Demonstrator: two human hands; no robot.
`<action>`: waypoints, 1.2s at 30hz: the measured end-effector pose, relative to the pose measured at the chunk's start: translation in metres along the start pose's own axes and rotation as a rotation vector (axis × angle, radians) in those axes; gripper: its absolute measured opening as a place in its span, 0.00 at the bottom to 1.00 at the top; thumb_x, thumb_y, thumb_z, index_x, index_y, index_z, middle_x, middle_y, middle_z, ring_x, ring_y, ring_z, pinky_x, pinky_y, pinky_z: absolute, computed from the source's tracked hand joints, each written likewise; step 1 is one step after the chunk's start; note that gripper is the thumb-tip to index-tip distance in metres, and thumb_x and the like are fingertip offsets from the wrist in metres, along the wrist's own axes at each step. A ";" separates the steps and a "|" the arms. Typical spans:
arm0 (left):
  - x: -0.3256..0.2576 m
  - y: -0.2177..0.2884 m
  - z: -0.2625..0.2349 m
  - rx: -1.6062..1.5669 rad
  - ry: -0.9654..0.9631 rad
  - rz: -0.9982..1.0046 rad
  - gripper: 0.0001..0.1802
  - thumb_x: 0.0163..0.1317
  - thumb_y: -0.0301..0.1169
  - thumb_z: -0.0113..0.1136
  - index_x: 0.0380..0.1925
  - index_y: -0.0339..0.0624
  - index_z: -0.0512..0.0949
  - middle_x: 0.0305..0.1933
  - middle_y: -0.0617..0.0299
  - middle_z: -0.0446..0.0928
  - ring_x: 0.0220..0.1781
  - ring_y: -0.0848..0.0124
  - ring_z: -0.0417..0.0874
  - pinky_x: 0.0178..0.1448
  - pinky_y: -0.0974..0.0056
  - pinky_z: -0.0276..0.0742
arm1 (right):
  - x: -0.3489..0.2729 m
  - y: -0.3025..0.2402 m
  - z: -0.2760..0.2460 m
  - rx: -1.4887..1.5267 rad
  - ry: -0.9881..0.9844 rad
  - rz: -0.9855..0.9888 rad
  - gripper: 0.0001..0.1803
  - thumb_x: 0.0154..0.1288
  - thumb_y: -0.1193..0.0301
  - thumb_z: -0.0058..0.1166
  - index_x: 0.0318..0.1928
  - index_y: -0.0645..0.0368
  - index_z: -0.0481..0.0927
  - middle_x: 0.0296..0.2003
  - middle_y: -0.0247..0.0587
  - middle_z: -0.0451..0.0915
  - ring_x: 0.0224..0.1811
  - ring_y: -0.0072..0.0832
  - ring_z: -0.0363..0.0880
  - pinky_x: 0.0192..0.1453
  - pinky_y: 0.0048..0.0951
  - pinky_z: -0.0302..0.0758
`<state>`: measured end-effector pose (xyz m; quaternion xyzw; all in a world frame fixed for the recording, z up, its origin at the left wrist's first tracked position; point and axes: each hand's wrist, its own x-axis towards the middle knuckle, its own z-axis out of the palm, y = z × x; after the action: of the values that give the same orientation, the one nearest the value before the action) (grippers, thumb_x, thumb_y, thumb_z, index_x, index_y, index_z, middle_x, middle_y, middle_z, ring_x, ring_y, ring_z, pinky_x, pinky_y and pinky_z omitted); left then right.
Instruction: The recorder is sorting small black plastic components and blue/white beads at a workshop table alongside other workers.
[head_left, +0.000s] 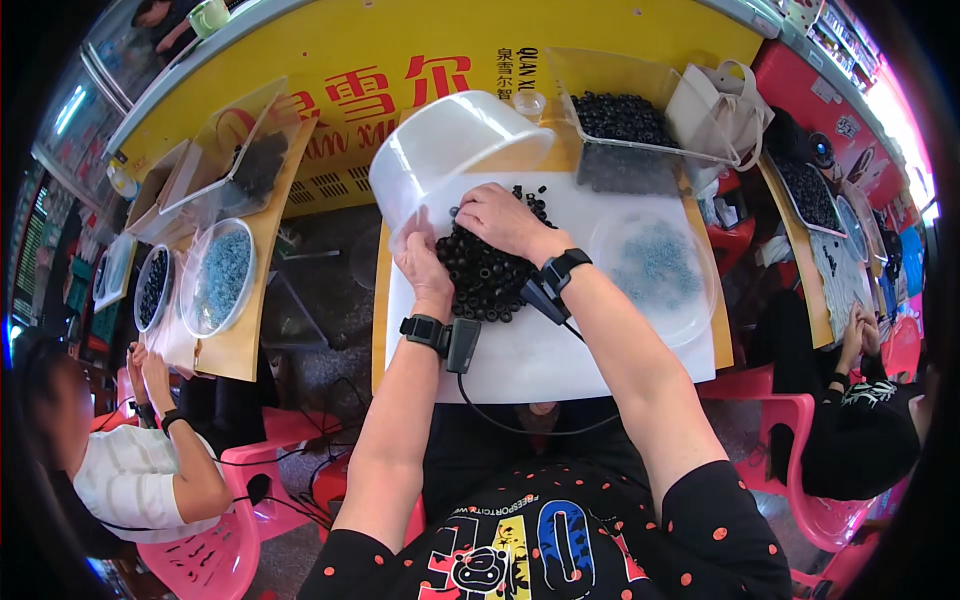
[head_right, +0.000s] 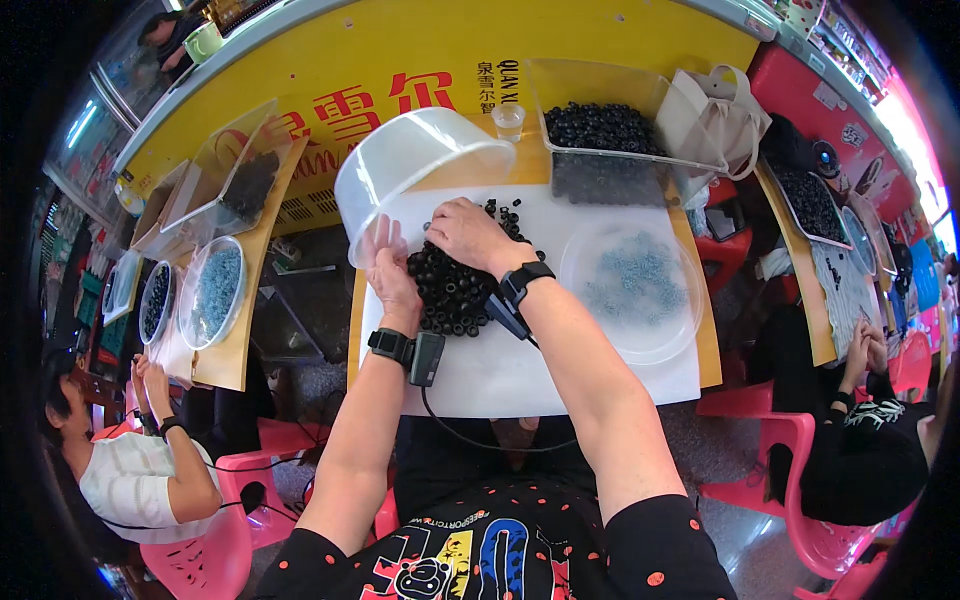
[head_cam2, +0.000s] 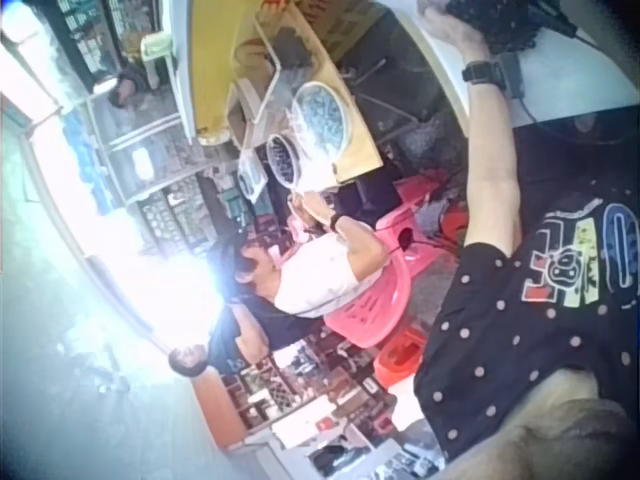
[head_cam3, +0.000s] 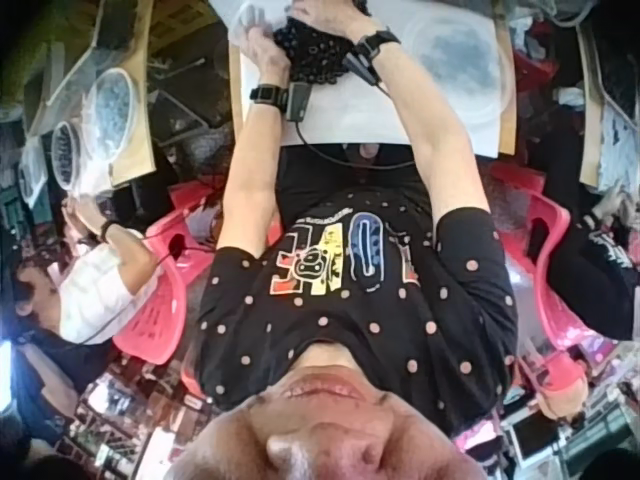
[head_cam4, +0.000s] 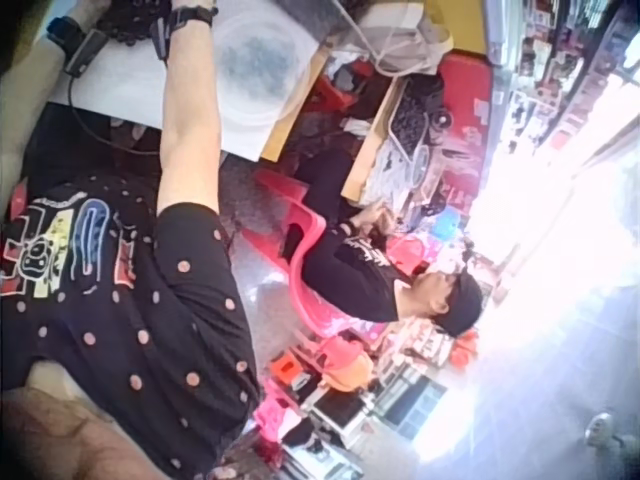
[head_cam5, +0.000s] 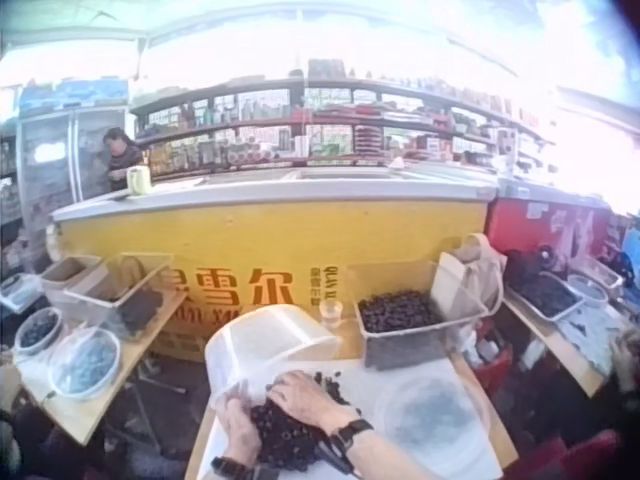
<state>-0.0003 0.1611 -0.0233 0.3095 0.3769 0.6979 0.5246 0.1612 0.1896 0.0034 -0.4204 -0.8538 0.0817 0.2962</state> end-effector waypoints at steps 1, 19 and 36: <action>0.002 0.000 0.001 -0.032 0.027 0.026 0.41 0.62 0.21 0.39 0.79 0.48 0.50 0.76 0.50 0.63 0.75 0.55 0.67 0.67 0.64 0.68 | -0.004 0.001 0.001 -0.007 -0.040 0.021 0.16 0.71 0.63 0.48 0.39 0.57 0.87 0.48 0.43 0.83 0.56 0.42 0.76 0.65 0.42 0.69; 0.012 0.000 -0.024 -0.357 0.128 -0.013 0.34 0.80 0.41 0.39 0.79 0.52 0.40 0.80 0.48 0.54 0.80 0.52 0.56 0.81 0.48 0.47 | -0.037 0.005 -0.059 0.327 -0.076 0.546 0.31 0.77 0.50 0.38 0.58 0.65 0.78 0.64 0.57 0.74 0.66 0.53 0.71 0.71 0.40 0.66; -0.007 0.046 -0.025 -0.265 -0.046 -0.136 0.32 0.78 0.38 0.47 0.77 0.44 0.52 0.70 0.43 0.69 0.69 0.55 0.73 0.70 0.53 0.69 | -0.026 -0.059 -0.093 0.383 0.109 0.481 0.26 0.72 0.59 0.55 0.61 0.66 0.75 0.33 0.50 0.85 0.32 0.35 0.83 0.43 0.36 0.78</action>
<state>-0.0423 0.1421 0.0023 0.2271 0.2896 0.6970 0.6154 0.1875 0.1218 0.0905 -0.5507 -0.6816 0.2863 0.3875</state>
